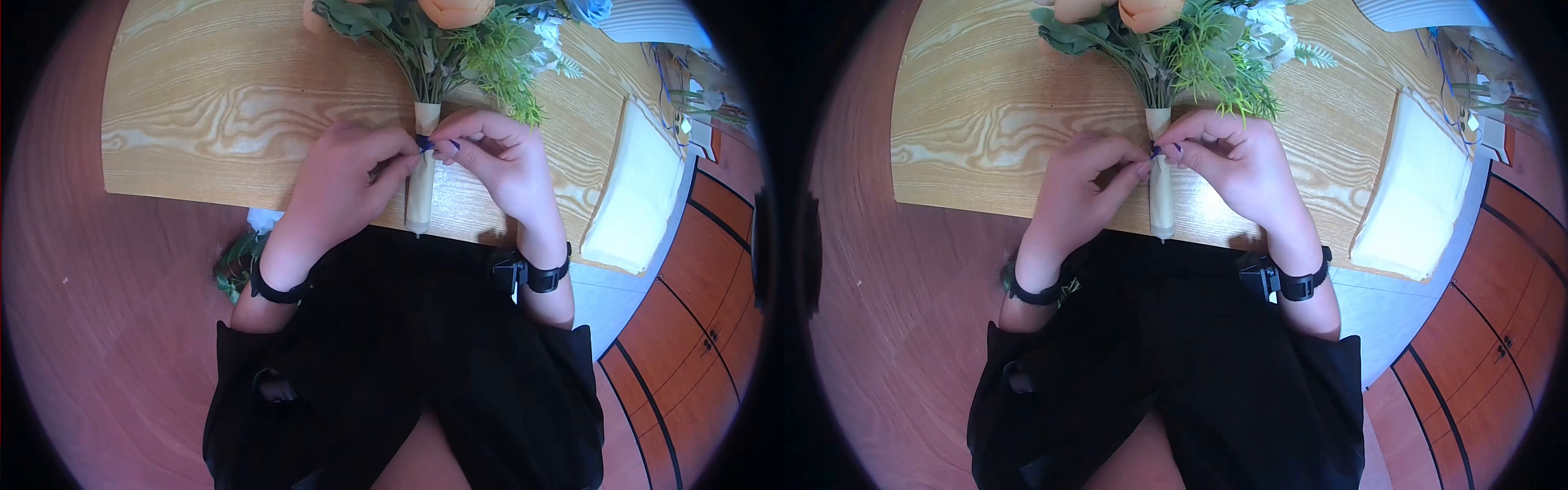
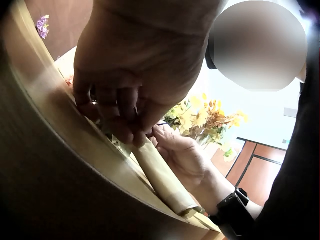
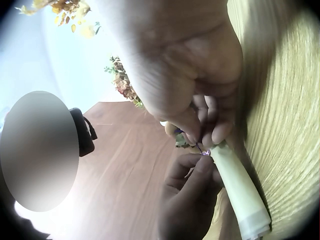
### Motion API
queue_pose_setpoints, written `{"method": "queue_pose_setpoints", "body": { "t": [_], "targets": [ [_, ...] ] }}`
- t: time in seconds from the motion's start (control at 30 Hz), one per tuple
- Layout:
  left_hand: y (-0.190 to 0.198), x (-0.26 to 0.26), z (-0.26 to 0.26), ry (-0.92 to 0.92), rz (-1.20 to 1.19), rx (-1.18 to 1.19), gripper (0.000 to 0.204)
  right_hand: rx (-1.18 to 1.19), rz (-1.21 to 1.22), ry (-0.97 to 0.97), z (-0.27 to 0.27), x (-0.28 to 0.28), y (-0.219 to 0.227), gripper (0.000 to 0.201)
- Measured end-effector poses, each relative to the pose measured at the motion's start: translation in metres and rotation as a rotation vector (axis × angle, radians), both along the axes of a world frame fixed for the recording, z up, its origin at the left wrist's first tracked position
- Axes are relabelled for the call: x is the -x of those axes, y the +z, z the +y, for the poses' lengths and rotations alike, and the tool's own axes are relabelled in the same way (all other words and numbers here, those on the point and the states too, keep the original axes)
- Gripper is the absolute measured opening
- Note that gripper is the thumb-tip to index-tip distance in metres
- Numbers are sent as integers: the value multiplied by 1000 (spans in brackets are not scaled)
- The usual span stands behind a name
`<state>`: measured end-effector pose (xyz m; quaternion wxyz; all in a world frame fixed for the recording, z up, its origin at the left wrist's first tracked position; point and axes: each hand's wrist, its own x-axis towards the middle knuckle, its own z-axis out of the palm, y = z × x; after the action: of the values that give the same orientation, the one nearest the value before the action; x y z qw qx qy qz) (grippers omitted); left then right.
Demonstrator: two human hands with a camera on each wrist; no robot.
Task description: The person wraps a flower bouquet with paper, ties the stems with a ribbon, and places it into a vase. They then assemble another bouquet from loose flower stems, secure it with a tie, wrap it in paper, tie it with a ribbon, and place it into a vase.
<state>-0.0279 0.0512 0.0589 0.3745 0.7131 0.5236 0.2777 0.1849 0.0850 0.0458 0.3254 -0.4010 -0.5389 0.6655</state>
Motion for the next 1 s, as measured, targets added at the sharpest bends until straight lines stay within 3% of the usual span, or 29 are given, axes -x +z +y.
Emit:
{"method": "queue_pose_setpoints", "body": {
  "t": [0.37,0.6,0.77,1.0],
  "targets": [
    [-5,-1,0,-68,51,-213,7,41,26,3,0,2,2,12],
    [-4,2,1,-98,77,-202,8,16,12,3,0,1,0,10],
    [-3,-4,4,28,61,-249,11,13,-14,11,-1,2,3,11],
    [-1,-6,8,-7,29,-220,10,-27,13,-14,-2,4,2,9]
  ]
}}
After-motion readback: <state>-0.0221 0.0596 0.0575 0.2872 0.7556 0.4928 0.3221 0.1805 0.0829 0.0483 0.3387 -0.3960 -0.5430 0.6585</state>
